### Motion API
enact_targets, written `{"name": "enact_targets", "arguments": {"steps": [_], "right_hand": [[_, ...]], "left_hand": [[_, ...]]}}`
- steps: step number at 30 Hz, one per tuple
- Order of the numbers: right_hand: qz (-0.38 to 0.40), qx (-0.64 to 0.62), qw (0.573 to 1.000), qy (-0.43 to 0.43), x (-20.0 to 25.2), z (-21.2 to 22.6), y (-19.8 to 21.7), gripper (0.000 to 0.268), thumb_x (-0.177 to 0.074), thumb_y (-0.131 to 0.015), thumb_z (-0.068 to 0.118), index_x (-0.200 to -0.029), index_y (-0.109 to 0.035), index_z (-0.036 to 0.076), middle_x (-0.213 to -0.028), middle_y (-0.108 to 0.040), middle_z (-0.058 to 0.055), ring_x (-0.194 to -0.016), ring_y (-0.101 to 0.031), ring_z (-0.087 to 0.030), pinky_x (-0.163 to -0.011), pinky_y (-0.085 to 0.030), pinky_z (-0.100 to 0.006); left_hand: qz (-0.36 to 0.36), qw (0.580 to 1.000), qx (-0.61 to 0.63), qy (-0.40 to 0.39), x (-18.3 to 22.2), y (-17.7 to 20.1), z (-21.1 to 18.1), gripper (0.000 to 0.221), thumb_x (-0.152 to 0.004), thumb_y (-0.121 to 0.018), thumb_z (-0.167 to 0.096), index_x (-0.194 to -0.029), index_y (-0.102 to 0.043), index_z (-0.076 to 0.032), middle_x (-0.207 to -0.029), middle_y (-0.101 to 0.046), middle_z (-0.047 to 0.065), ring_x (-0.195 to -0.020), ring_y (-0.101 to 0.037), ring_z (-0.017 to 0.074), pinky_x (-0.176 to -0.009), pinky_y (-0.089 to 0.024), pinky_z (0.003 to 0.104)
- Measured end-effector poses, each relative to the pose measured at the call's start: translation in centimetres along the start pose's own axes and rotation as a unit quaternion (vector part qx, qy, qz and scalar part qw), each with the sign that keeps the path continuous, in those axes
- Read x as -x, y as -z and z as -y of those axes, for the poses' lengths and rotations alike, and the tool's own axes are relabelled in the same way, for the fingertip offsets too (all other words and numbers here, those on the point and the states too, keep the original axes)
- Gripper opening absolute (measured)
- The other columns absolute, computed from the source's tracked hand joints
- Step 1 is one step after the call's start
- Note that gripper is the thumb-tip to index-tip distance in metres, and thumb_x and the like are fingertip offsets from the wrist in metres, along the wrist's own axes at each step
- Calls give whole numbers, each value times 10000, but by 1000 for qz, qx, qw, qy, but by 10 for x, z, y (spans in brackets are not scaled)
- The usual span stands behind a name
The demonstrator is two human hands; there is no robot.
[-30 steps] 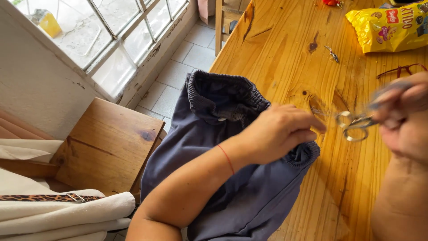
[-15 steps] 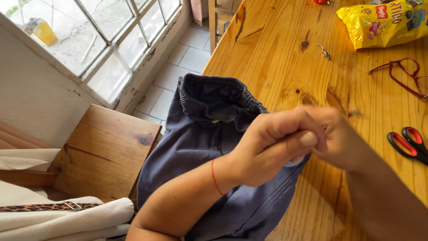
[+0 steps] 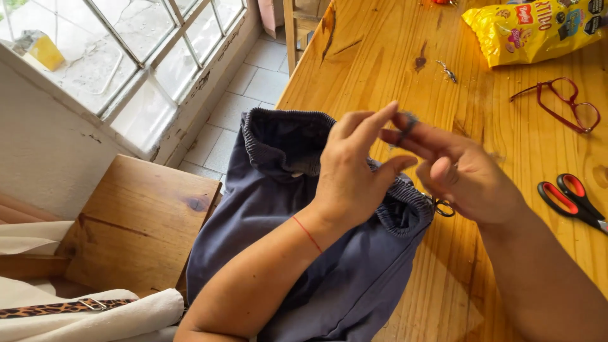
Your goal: Threading a drawstring through the waistband of a pair of shorts using a safety pin.
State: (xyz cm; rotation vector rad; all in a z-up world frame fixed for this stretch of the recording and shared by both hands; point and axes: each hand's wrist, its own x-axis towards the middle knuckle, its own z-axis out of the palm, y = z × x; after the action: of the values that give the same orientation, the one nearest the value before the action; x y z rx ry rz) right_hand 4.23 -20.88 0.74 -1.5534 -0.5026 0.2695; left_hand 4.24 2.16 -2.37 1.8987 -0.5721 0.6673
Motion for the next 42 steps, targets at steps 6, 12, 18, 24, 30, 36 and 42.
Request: {"name": "enact_targets", "arguments": {"steps": [6, 12, 18, 24, 30, 36, 42], "right_hand": [[5, 161, 987, 6, 6, -2, -22, 1050, -1045, -649, 557, -1838, -308, -40, -1972, -338, -167, -1314, -381, -228, -1154, -408, -398], [-19, 329, 943, -56, 3, 16, -46, 845, -1068, -719, 384, -1819, -445, 110, -1220, -609, 31, -581, -441, -126, -578, -440, -338], [-64, 390, 918, -24, 2, -14, -37, 741, -1061, -707, 544, -1612, -569, 68, -1571, -805, -149, -1432, -796, -327, -1101, -643, -456], [-126, 311, 942, 10, 3, -13, -41, 252, -1128, -779, 293, -1283, -638, 153, -1079, -740, -56, -1013, -698, -208, -929, -574, -368], [-233, 295, 908, 184, 16, 31, 3, 109, -1352, -696, -40, -1454, -716, -71, -1132, -824, -206, -1107, -867, -311, -979, -676, -409], [-171, 399, 901, 7, 21, 40, 1, 177, -1175, -825, 124, -1304, -891, 23, -1038, -879, -107, -755, -687, -161, -716, -557, -319], [-20, 574, 813, -93, -1, -2, -40, 758, -942, -868, 613, -1575, -715, 227, -1323, -819, -53, -1175, -808, -339, -969, -637, -576]], "left_hand": [[-57, 998, -26, 16, -8, -6, 2, 133, -1039, -899, -252, -1027, -807, -156, -984, -699, 30, -899, -721, 268, -854, -588, 421], [-46, 998, -43, 8, -8, -11, 8, 156, -1061, -784, -104, -932, -698, -123, -929, -637, 65, -801, -654, 308, -746, -547, 463], [-11, 994, -20, 103, -11, -13, 22, 129, -952, -756, -118, -857, -682, -162, -908, -662, 34, -716, -651, 258, -715, -530, 433], [8, 986, -1, 164, -26, 6, 29, 97, -864, -737, -121, -777, -717, -157, -826, -689, -5, -729, -649, 162, -723, -543, 351], [69, 984, -109, 127, -67, 9, 68, 49, -884, -746, -188, -858, -770, -154, -883, -790, 56, -822, -741, 310, -736, -559, 496], [191, 964, -185, -29, -156, -38, 103, 660, -862, -449, 306, -1322, -490, -165, -1378, -507, 132, -1221, -617, 409, -707, -654, 489], [141, 979, -149, -17, -134, -8, 86, 890, -962, -569, 143, -1723, -363, -271, -1770, -360, 269, -1474, -739, 512, -910, -656, 494]]}}
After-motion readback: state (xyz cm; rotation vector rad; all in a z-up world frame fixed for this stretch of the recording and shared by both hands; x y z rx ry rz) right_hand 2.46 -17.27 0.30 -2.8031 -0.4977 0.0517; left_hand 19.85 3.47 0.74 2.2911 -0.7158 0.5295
